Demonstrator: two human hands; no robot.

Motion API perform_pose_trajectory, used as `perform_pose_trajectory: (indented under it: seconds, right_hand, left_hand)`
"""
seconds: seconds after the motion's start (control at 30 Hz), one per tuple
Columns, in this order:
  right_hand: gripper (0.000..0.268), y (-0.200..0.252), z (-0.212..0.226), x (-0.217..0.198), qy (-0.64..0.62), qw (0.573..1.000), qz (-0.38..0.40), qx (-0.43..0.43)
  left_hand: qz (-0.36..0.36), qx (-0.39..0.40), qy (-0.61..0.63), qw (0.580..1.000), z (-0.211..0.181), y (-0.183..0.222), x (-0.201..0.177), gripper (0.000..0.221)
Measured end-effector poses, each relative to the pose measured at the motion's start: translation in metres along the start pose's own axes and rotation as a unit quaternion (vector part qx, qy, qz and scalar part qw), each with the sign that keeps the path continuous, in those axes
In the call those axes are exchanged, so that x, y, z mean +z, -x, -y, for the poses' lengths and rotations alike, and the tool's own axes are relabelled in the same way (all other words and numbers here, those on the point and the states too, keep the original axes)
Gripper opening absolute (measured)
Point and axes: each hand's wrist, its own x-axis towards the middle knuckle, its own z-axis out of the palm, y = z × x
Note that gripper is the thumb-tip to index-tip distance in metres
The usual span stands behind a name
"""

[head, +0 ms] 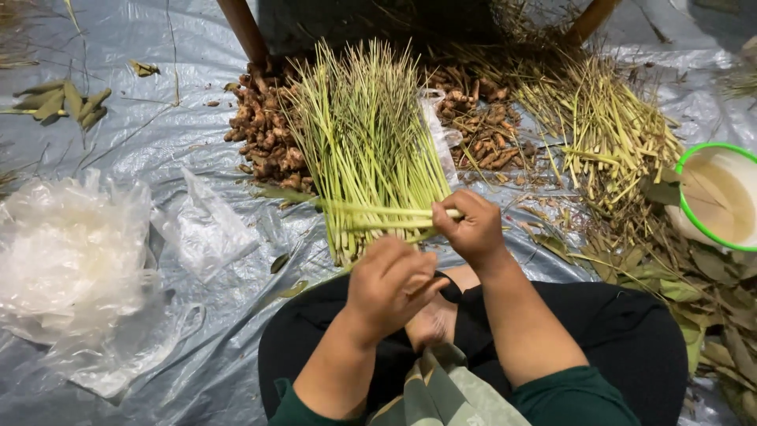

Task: Bundling and tying stalks of lemongrass by hand using flexible plant material.

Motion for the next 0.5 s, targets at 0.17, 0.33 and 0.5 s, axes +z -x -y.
perform_pose_trajectory:
  seconds: [0.17, 0.33, 0.5]
  right_hand:
    - [0.019, -0.007, 0.044, -0.009, -0.02, 0.992, 0.119, -0.046]
    - [0.065, -0.018, 0.058, -0.013, -0.207, 0.967, 0.124, 0.083]
    - [0.033, -0.024, 0.075, -0.026, -0.121, 0.986, -0.03, -0.109]
  left_hand:
    - [0.149, -0.117, -0.062, 0.98, 0.033, 0.007, 0.002, 0.073]
    - [0.177, -0.243, -0.015, 0.953, 0.035, -0.006, -0.005, 0.025]
    - [0.046, -0.342, 0.189, 0.919, 0.001, -0.058, -0.006, 0.025]
